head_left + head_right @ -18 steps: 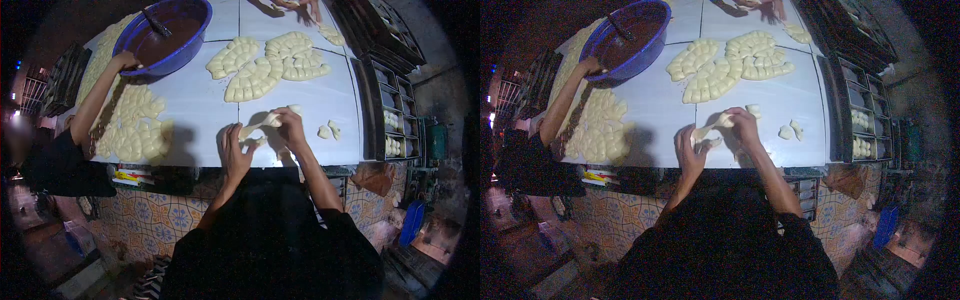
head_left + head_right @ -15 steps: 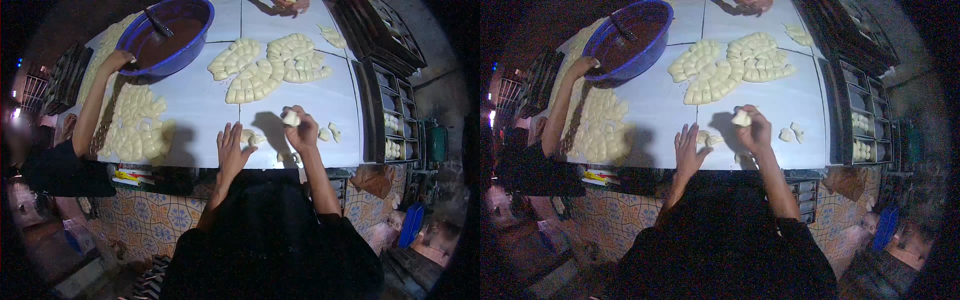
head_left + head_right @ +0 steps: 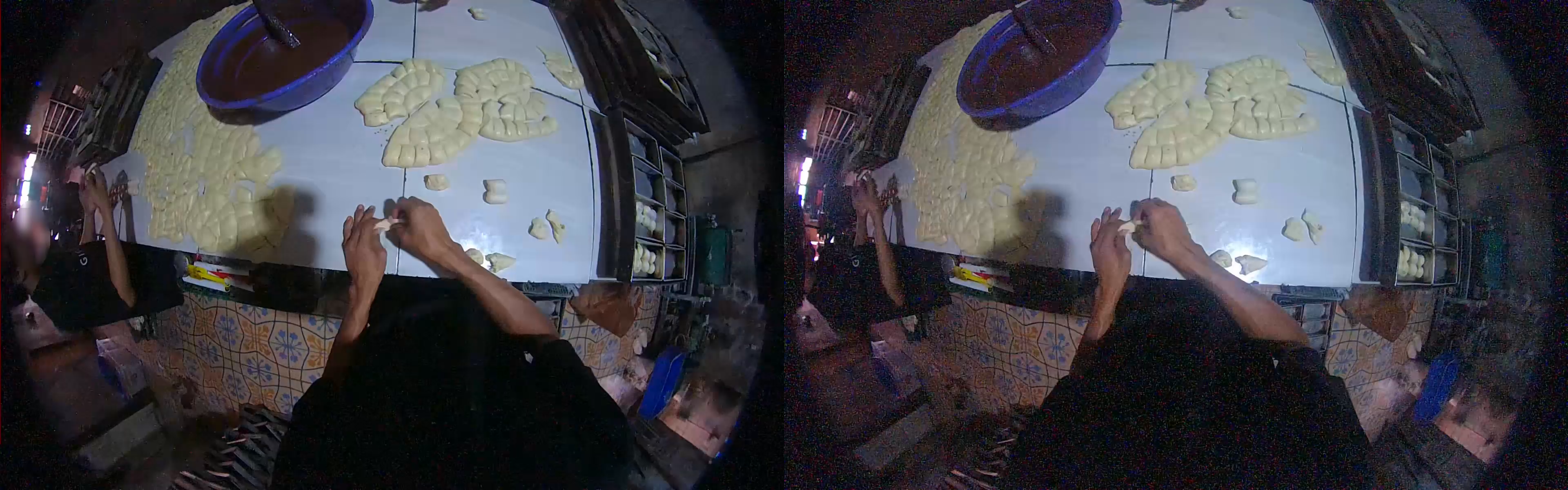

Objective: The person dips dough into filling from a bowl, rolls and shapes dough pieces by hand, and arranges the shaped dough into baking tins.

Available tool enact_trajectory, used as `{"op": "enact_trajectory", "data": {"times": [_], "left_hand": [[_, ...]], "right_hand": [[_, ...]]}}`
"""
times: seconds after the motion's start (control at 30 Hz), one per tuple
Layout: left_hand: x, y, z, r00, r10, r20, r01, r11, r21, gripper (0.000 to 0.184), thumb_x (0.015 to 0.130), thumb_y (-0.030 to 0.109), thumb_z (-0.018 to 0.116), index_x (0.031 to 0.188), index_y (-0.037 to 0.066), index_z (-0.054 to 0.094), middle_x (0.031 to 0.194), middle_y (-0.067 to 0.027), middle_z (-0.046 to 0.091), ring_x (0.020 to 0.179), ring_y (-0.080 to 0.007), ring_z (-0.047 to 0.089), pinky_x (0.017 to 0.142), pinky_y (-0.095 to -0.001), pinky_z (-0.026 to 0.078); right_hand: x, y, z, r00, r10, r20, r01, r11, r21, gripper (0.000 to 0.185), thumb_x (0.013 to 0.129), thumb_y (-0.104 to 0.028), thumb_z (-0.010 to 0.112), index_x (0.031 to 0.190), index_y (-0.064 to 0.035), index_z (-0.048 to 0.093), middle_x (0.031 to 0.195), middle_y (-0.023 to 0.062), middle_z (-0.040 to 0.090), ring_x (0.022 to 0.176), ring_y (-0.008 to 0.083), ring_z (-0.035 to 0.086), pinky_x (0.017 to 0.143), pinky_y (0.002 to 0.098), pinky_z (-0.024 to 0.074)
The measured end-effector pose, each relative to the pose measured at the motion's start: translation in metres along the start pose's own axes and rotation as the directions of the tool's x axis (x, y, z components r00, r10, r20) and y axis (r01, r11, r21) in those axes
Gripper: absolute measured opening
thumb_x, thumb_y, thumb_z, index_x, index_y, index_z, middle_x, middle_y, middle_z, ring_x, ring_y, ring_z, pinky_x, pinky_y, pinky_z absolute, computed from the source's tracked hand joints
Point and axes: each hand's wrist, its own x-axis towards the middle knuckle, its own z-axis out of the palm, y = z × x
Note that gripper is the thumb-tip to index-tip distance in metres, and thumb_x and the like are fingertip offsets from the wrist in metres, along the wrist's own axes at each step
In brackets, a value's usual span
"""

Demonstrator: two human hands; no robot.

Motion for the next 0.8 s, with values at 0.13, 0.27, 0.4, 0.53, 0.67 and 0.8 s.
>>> {"op": "enact_trajectory", "data": {"times": [0.13,0.27,0.4,0.53,0.67,0.8], "left_hand": [[0.0,-0.026,-0.003,0.887,-0.395,-0.239,0.178,0.771,-0.612,0.032,0.095,0.026,0.055,0.11,-0.002,0.052,0.107,-0.0169,0.06,0.1,-0.0293,0.059,0.093,-0.0419,0.045],[0.001,-0.043,-0.019,0.871,-0.489,-0.05,0.149,0.36,-0.921,0.043,0.094,0.032,0.056,0.114,-0.005,0.045,0.101,-0.0157,0.057,0.103,-0.028,0.058,0.104,-0.0463,0.041],[0.02,0.049,-0.052,0.855,-0.426,0.296,0.36,0.077,-0.93,0.034,0.099,0.015,0.043,0.121,-0.009,0.048,0.112,-0.0204,0.058,0.107,-0.0297,0.058,0.103,-0.0409,0.043],[0.016,0.064,-0.04,0.744,-0.331,0.58,0.569,-0.141,-0.81,0.033,0.1,0.016,0.044,0.124,-0.006,0.052,0.109,-0.0113,0.06,0.095,-0.0168,0.058,0.08,-0.0261,0.048],[0.026,0.095,-0.025,0.769,-0.377,0.516,0.542,-0.043,-0.839,0.03,0.099,0.019,0.049,0.12,-0.001,0.058,0.096,-0.0019,0.059,0.071,-0.0049,0.047,0.06,-0.0211,0.038],[0.04,0.113,-0.016,0.971,-0.224,0.077,0.195,0.57,-0.799,0.021,0.091,0.009,0.062,0.108,-0.003,0.065,0.095,-0.0045,0.063,0.083,-0.0069,0.054,0.069,-0.0208,0.043]], "right_hand": [[-0.001,-0.067,-0.054,0.989,0.058,-0.135,0.035,0.799,0.601,0.017,0.088,-0.005,0.06,0.104,-0.0004,0.06,0.096,0.0066,0.06,0.092,0.013,0.057,0.079,0.0254,0.0474],[-0.006,-0.077,-0.101,0.83,-0.189,-0.525,0.382,0.879,0.287,0.03,0.088,-0.003,0.053,0.117,0.0004,0.058,0.119,0.0135,0.046,0.103,0.0198,0.054,0.084,0.0282,0.0477],[-0.015,-0.048,-0.072,0.988,-0.155,-0.006,0.155,0.988,-0.004,0.049,0.086,-0.011,0.059,0.134,-0.0079,0.048,0.144,0.022,0.035,0.129,0.0387,0.039,0.106,0.0429,0.035],[-0.027,-0.055,-0.066,0.962,-0.274,-0.011,0.274,0.962,0.002,0.05,0.085,-0.011,0.065,0.132,-0.0085,0.05,0.143,0.0189,0.039,0.128,0.0364,0.042,0.102,0.041,0.0387],[-0.02,-0.042,-0.065,0.971,-0.212,-0.111,0.229,0.958,0.173,0.031,0.082,-0.002,0.065,0.113,-0.0028,0.064,0.127,0.0158,0.051,0.103,0.0287,0.058,0.086,0.0355,0.0483],[-0.015,-0.052,-0.077,0.978,-0.058,-0.2,0.123,0.936,0.329,0.025,0.083,-0.004,0.063,0.108,-0.0016,0.065,0.11,0.0133,0.057,0.092,0.0235,0.061,0.077,0.0298,0.0503]]}}
